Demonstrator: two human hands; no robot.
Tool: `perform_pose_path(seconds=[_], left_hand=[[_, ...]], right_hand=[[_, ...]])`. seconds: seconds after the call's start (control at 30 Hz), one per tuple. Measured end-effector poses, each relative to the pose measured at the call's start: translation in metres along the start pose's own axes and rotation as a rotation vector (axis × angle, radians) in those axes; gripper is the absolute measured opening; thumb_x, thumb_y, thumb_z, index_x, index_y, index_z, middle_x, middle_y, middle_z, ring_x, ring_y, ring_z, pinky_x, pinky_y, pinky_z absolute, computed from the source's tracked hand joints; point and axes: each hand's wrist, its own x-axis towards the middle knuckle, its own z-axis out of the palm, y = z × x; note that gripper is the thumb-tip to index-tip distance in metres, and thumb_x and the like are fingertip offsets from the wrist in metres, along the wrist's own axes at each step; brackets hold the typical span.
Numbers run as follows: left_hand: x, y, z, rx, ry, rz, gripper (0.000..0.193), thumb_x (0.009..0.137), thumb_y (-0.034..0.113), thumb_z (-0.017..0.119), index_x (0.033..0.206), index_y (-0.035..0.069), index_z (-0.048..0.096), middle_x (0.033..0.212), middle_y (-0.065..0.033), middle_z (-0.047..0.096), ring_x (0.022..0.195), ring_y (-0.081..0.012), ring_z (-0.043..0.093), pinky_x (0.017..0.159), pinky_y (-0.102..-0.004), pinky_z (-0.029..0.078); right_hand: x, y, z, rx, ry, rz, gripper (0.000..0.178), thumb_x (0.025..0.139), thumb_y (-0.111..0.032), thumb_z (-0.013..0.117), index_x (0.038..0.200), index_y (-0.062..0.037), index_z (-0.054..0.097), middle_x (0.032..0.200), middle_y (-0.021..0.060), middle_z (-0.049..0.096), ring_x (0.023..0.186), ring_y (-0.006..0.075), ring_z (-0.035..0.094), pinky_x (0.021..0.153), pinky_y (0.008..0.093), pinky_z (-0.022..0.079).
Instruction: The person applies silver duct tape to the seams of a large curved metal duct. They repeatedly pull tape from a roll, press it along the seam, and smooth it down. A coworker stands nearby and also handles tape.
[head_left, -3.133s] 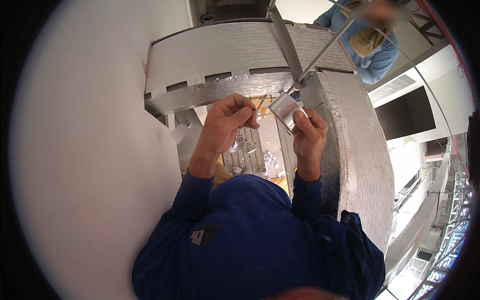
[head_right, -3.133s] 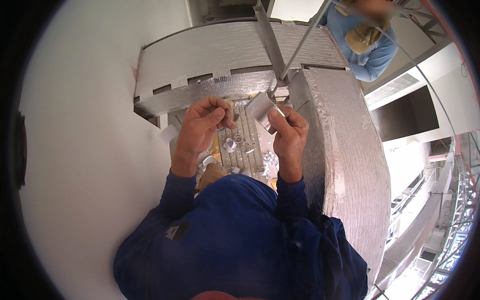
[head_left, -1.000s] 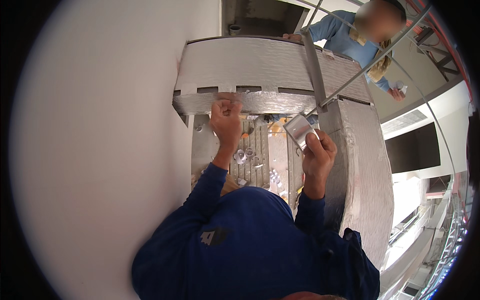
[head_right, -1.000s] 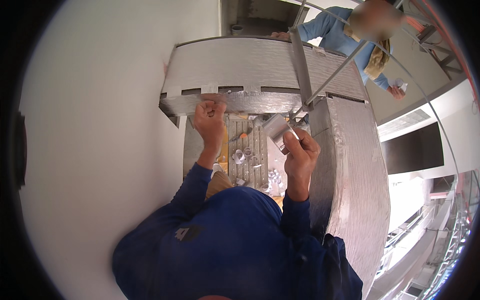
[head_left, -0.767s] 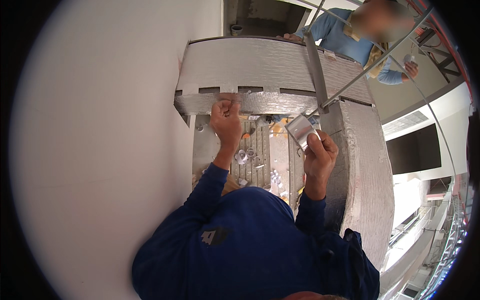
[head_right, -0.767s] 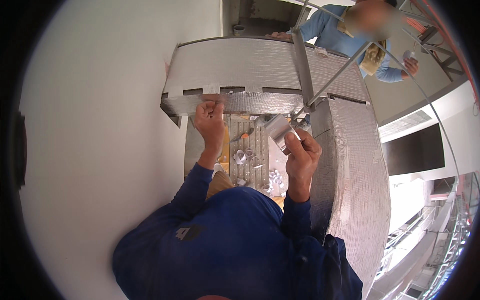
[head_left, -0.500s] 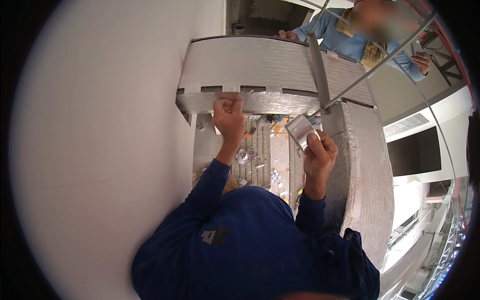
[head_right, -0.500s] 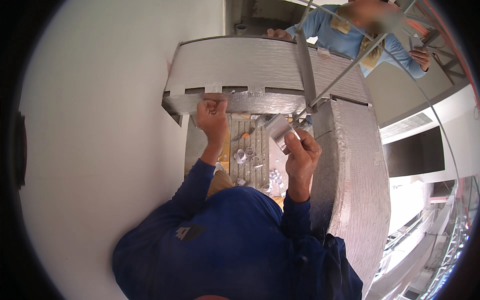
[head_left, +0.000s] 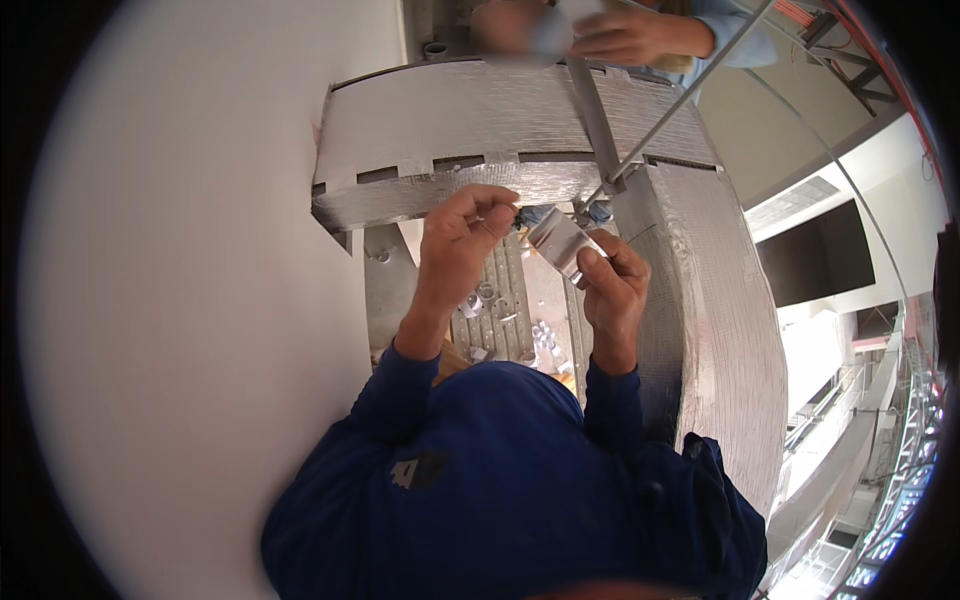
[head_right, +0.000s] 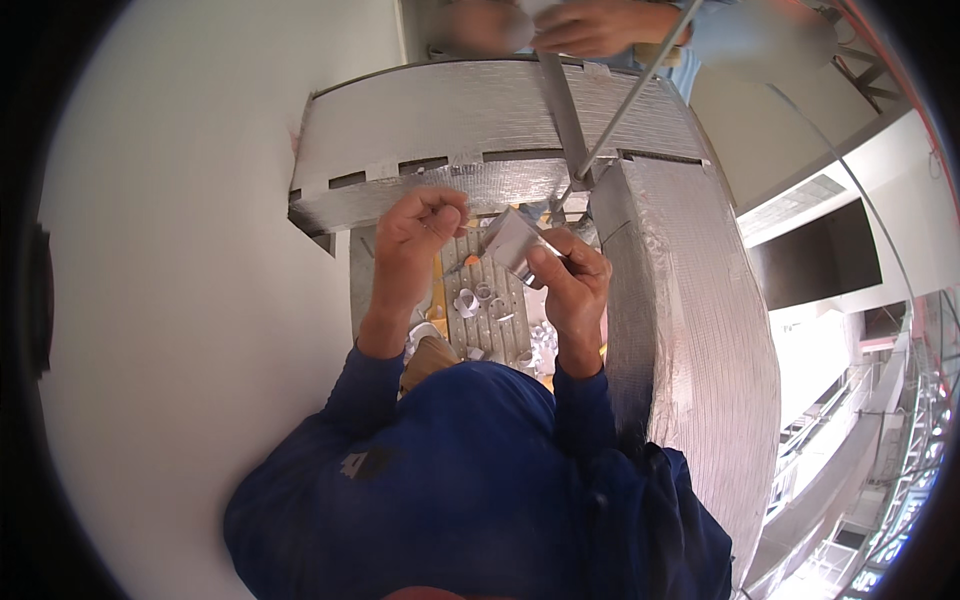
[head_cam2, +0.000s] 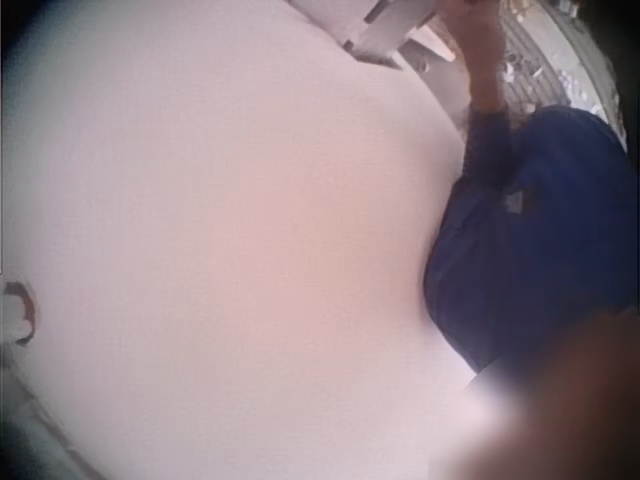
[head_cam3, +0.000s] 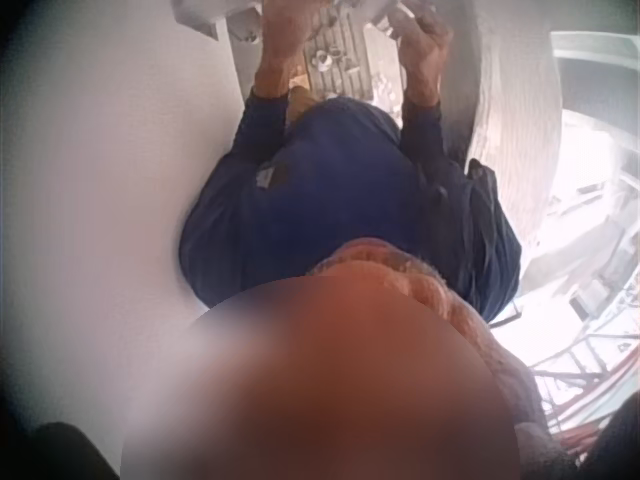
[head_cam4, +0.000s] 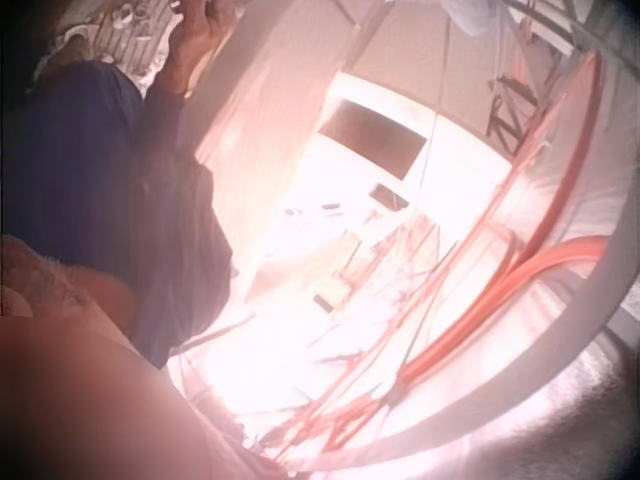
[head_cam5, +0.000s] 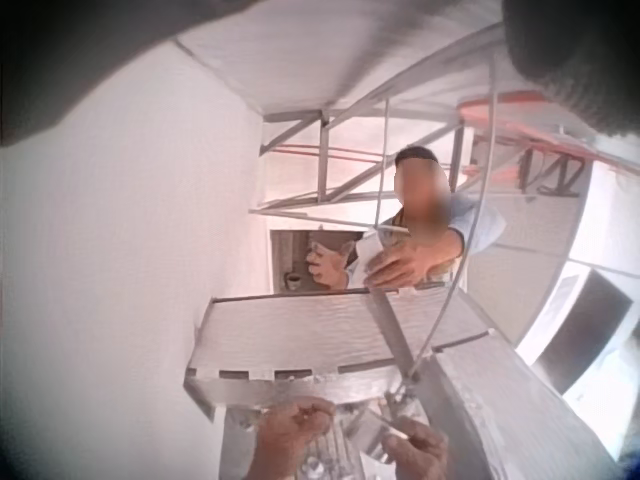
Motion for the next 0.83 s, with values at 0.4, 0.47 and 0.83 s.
perform_pose_path(seconds=[0.4,0.47,0.83], left_hand=[[-0.023,0.021,0.041,0.331,0.005,0.229,0.017,0.094,0.004,0.085,0.11,0.0,0.084,0.111,-0.0127,0.077,0.089,-0.0185,0.076,0.077,-0.0318,0.061],[-0.025,0.02,0.04,0.325,-0.005,0.2,0.016,0.096,-0.001,0.081,0.112,-0.002,0.082,0.114,-0.0115,0.075,0.097,-0.0174,0.075,0.085,-0.0296,0.062],[-0.026,0.022,0.04,0.386,-0.003,0.218,0.009,0.098,-0.005,0.076,0.107,-0.003,0.077,0.115,-0.012,0.074,0.099,-0.0177,0.074,0.087,-0.0301,0.062]], right_hand=[[-0.006,-0.004,0.006,-0.051,-0.018,-0.18,0.012,0.097,-0.008,0.084,0.1,0.002,0.079,0.098,0.0061,0.072,0.089,0.0125,0.063,0.078,0.0296,0.05],[-0.006,-0.004,0.008,-0.092,-0.022,-0.224,0.012,0.095,-0.007,0.086,0.099,0.0012,0.079,0.1,0.0068,0.073,0.093,0.0141,0.063,0.082,0.031,0.05],[-0.005,-0.008,0.012,-0.305,-0.042,-0.347,0.017,0.089,-0.014,0.091,0.093,-0.0043,0.078,0.092,0.0052,0.075,0.093,0.0216,0.063,0.087,0.0372,0.049]])
